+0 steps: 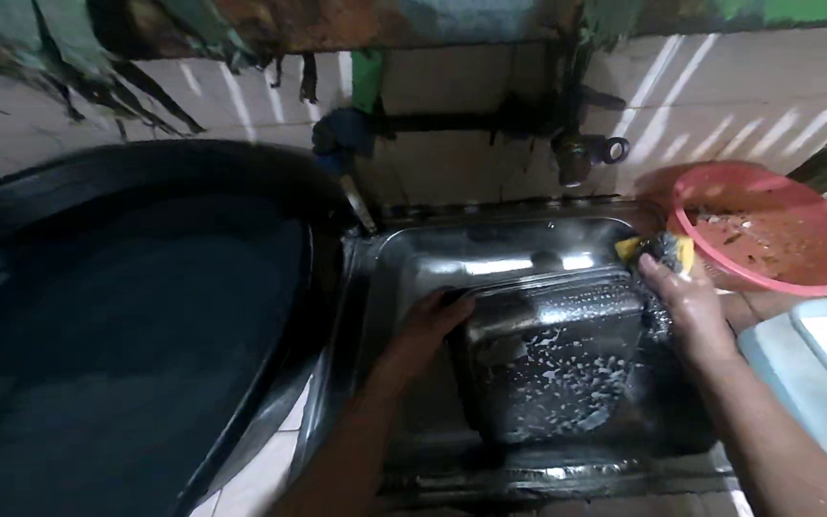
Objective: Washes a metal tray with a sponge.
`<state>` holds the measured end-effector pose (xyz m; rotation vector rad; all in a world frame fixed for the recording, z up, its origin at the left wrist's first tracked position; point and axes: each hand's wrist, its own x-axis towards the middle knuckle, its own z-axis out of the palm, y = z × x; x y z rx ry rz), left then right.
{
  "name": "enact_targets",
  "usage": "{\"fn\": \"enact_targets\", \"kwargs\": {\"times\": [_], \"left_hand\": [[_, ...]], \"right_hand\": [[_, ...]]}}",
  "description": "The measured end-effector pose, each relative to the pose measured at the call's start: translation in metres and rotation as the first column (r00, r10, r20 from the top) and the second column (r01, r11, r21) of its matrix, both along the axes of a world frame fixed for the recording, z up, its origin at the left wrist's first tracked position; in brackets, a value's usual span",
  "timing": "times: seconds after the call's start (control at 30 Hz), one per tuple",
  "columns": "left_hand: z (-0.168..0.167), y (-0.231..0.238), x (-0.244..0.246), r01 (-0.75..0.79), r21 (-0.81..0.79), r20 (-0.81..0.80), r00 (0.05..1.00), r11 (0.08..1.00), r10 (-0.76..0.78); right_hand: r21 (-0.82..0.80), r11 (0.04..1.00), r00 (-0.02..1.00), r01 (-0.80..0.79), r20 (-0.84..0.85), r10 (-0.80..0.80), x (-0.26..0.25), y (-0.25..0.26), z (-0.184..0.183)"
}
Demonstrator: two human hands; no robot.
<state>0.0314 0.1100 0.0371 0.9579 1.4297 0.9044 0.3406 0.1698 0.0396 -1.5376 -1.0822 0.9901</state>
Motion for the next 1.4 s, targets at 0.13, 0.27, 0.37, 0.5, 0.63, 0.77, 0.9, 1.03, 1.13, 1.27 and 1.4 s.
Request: {"fn": "enact_targets", "kwargs": {"times": [0.13, 0.27, 0.37, 0.5, 0.63, 0.77, 0.9, 1.03, 1.13, 1.27, 1.4], "left_hand": [[0.034, 0.019, 0.012, 0.365, -0.135, -0.389, 0.836, 0.921, -0.388], [0.016, 0.01, 0.052, 0.2, 0.037, -0.389, 0.905, 0.979, -0.17], [-0.015, 0.0, 0.04, -0.009, -0.014, -0.285, 0.958, 1.0, 0.005], [-0.059, -0.005, 0.016, -0.224, -0.07, -0.205, 0.957, 0.972, 0.206], [-0.081, 0.005, 0.034, -0.279, -0.134, -0.208, 0.946, 0.951, 0.248], [-0.089, 0.002, 0.048, -0.266, -0.125, -0.207, 0.949, 0.956, 0.236], [-0.094, 0.004, 0.046, -0.344, -0.19, -0.185, 0.932, 0.92, 0.311], [-0.118, -0.001, 0.042, -0.447, -0.248, -0.108, 0.894, 0.859, 0.434], [-0.128, -0.001, 0.047, -0.458, -0.287, -0.016, 0.88, 0.841, 0.474], [-0.136, 0.006, 0.046, -0.412, -0.331, 0.116, 0.875, 0.849, 0.47], [-0.143, 0.012, 0.042, -0.484, -0.389, 0.103, 0.823, 0.784, 0.559]], "right_hand": [[0.088, 0.972, 0.936, -0.218, 0.3, 0.182, -0.033, -0.002, 0.062], [0.163, 0.871, 0.81, -0.464, 0.477, 0.342, -0.057, -0.005, 0.053], [-0.04, 0.954, 0.867, -0.297, 0.408, 0.286, -0.014, -0.007, -0.005], [-0.256, 0.964, 0.964, 0.075, 0.266, -0.005, 0.049, 0.005, -0.1], [-0.133, 0.989, 0.938, 0.059, 0.348, -0.009, -0.031, 0.005, -0.113], [0.109, 0.831, 0.695, -0.545, 0.613, 0.375, -0.138, -0.02, -0.096], [0.031, 0.854, 0.685, -0.519, 0.613, 0.394, -0.098, 0.004, -0.126], [-0.407, 0.913, 0.776, -0.031, 0.566, 0.278, -0.018, 0.02, -0.174], [-0.34, 0.917, 0.698, -0.209, 0.605, 0.384, -0.06, -0.01, -0.149], [0.003, 0.757, 0.556, -0.654, 0.68, 0.478, -0.108, -0.075, -0.133], [-0.373, 0.878, 0.663, -0.3, 0.581, 0.473, -0.02, -0.05, -0.163]]}}
